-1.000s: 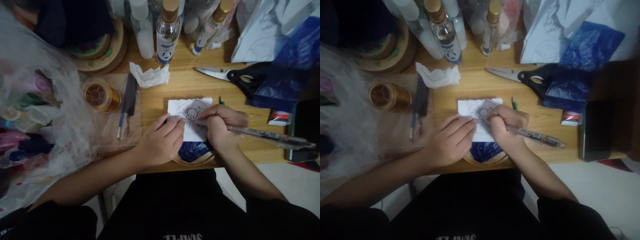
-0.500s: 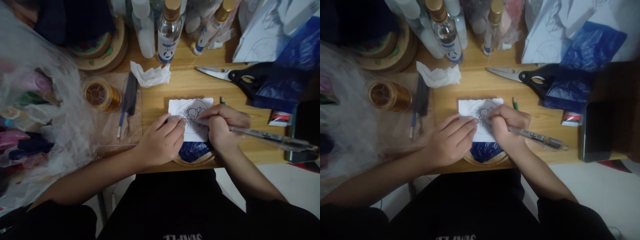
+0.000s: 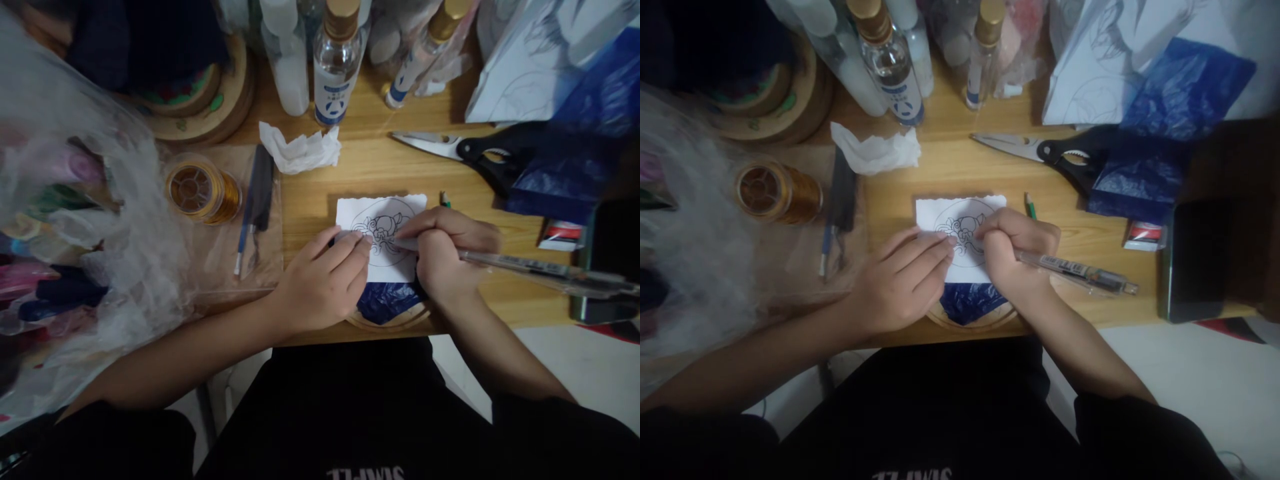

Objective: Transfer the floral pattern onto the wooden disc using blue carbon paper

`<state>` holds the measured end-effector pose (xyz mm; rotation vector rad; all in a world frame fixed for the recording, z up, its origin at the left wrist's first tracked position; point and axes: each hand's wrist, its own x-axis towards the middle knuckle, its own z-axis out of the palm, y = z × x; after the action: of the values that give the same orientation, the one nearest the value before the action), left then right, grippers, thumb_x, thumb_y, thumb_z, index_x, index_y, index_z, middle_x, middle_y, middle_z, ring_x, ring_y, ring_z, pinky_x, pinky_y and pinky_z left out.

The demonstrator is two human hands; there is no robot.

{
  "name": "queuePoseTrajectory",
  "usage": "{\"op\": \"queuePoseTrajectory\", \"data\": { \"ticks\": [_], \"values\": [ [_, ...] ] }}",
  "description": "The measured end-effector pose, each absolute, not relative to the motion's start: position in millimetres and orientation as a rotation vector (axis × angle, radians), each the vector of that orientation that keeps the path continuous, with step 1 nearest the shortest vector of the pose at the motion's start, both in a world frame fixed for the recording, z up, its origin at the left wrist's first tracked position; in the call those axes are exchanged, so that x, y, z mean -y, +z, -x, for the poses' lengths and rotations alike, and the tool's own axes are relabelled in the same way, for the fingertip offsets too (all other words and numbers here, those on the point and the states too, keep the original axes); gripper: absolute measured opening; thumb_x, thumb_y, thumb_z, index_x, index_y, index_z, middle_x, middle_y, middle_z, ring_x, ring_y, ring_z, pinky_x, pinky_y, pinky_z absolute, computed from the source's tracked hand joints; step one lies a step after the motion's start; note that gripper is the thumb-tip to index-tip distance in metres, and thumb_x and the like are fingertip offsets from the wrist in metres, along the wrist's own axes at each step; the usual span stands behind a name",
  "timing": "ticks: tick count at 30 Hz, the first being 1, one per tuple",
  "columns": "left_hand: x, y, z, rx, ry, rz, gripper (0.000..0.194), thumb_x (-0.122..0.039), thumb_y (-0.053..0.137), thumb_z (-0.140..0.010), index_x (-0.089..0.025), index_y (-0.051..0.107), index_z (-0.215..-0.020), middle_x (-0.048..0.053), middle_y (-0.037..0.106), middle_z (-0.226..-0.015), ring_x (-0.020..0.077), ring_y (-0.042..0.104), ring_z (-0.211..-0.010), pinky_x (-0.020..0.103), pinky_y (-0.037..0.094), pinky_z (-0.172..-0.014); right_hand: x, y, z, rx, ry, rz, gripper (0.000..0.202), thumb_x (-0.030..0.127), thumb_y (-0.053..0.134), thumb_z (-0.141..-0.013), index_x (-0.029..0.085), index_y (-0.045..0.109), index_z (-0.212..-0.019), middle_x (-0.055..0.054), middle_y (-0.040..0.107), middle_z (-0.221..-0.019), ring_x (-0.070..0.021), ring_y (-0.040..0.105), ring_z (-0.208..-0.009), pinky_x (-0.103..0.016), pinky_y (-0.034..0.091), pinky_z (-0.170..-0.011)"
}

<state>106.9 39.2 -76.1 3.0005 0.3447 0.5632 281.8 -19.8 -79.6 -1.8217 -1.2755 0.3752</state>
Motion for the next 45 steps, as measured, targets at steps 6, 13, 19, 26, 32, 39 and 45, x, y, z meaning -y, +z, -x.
{"op": "queuePoseTrajectory", "data": {
  "ticks": [6,13,19,26,32,39,45],
  "values": [
    [-39,-76,-106,-0.357,0.563,-2.977,0.015,-0.013,0.053,-0.086,-0.009,0.065,-0.094,0.011,0.069,-0.110,0.0211,0.064,-0.102,0.038,0.050,-0.094,19,-77,-282,1.297,0.405,1.791,0.027,0.005,0.046,-0.069,0.022,0.064,-0.056,0.002,0.061,-0.052,-0.0096,0.054,-0.049,-0.022,0.040,-0.045],
    [-39,-76,-106,-0.351,0.559,-2.936,0.017,-0.012,0.051,-0.087,-0.008,0.064,-0.097,0.012,0.069,-0.111,0.0220,0.064,-0.103,0.039,0.049,-0.095,20,-79,-281,1.266,0.381,1.816,0.028,0.007,0.045,-0.067,0.022,0.066,-0.057,0.003,0.061,-0.052,-0.0091,0.052,-0.047,-0.022,0.039,-0.044],
    [-39,-77,-105,-0.350,0.535,-2.951,0.019,-0.012,0.049,-0.088,-0.011,0.065,-0.098,0.011,0.068,-0.112,0.0205,0.062,-0.105,0.039,0.048,-0.096,18,-77,-280,1.286,0.419,1.824,0.027,0.009,0.044,-0.068,0.023,0.064,-0.057,0.003,0.061,-0.052,-0.0104,0.054,-0.048,-0.024,0.042,-0.046],
    [-39,-77,-105,-0.344,0.548,-2.854,0.018,-0.011,0.050,-0.087,-0.007,0.063,-0.099,0.014,0.068,-0.112,0.0230,0.062,-0.105,0.041,0.046,-0.097,17,-76,-281,1.308,0.447,1.818,0.026,0.009,0.046,-0.068,0.024,0.064,-0.056,0.003,0.061,-0.052,-0.0111,0.053,-0.047,-0.025,0.041,-0.044],
    [-39,-76,-106,-0.351,0.575,-2.937,0.016,-0.012,0.052,-0.087,-0.007,0.064,-0.095,0.013,0.069,-0.109,0.0219,0.064,-0.102,0.039,0.048,-0.094,18,-78,-281,1.252,0.433,1.775,0.026,0.007,0.046,-0.067,0.021,0.065,-0.057,0.004,0.061,-0.051,-0.0092,0.053,-0.047,-0.022,0.040,-0.045],
    [-39,-75,-106,-0.363,0.588,-2.922,0.019,-0.010,0.052,-0.085,-0.007,0.065,-0.098,0.012,0.070,-0.107,0.0213,0.064,-0.101,0.039,0.049,-0.094,17,-82,-284,1.093,0.583,1.699,0.024,0.007,0.046,-0.066,0.021,0.064,-0.059,0.004,0.061,-0.054,-0.0095,0.054,-0.048,-0.022,0.043,-0.046],
    [-39,-76,-106,-0.354,0.641,-2.880,0.020,-0.011,0.053,-0.083,-0.007,0.064,-0.098,0.012,0.070,-0.107,0.0210,0.064,-0.101,0.040,0.049,-0.094,8,-86,-284,0.600,0.719,1.393,0.025,0.034,0.044,-0.084,0.022,0.058,-0.069,0.003,0.054,-0.050,-0.0101,0.046,-0.036,-0.023,0.033,-0.034]
  ]
}}
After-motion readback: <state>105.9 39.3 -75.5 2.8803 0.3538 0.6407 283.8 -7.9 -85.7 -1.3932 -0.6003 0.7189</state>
